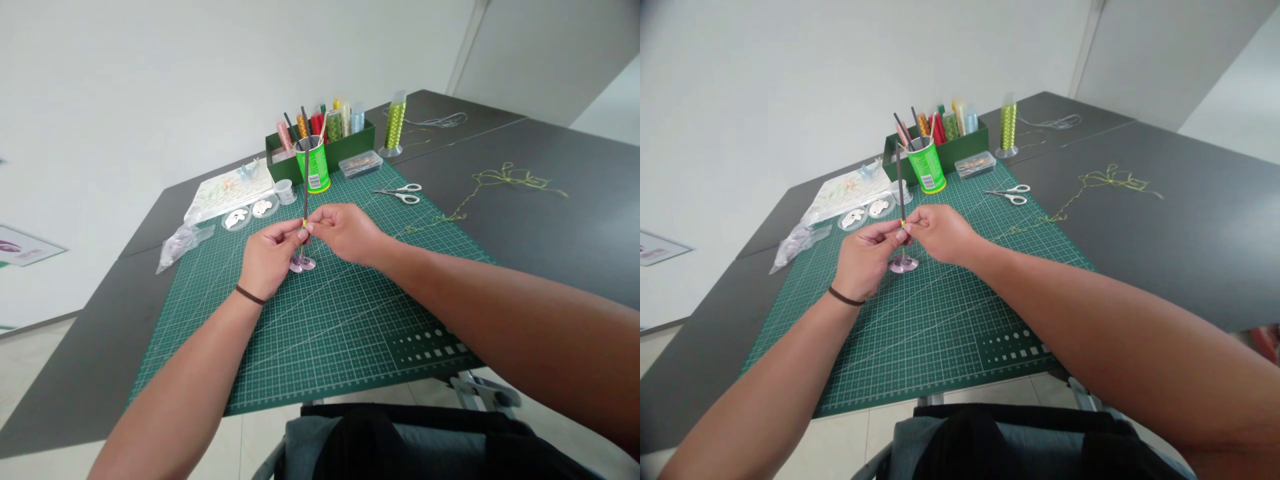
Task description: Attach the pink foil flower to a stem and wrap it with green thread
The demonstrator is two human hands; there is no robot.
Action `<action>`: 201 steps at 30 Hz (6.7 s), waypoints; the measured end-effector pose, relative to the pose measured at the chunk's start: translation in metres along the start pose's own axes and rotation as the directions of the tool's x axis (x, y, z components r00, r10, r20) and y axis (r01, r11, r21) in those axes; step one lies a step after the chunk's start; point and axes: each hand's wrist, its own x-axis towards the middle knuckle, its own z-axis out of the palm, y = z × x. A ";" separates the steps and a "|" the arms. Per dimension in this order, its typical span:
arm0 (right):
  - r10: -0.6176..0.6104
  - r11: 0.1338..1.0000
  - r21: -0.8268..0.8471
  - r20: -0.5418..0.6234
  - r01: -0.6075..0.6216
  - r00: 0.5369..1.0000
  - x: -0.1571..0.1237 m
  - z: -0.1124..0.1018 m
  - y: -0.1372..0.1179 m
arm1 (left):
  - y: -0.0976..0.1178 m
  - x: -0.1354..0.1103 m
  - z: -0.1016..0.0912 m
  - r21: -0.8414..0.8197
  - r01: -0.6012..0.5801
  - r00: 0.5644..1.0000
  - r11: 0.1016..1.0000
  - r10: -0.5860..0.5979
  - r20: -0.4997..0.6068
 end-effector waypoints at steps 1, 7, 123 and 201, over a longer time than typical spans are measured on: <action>-0.006 1.000 -0.026 -0.006 0.006 1.000 0.000 0.000 0.000 | 0.000 0.000 0.000 0.040 -0.003 1.000 0.999 0.003 -0.015; -0.007 0.991 -0.134 -0.044 0.001 0.999 -0.002 0.001 -0.001 | 0.005 -0.003 -0.001 0.203 -0.062 0.997 0.977 0.071 -0.038; -0.012 0.999 -0.050 -0.103 0.007 0.995 -0.006 0.020 0.000 | 0.008 0.002 -0.006 0.064 -0.158 0.987 0.985 0.156 0.036; -0.125 0.987 0.089 -0.112 0.136 0.986 -0.003 0.007 -0.004 | 0.003 0.002 -0.002 -0.045 -0.104 0.993 0.994 0.106 0.056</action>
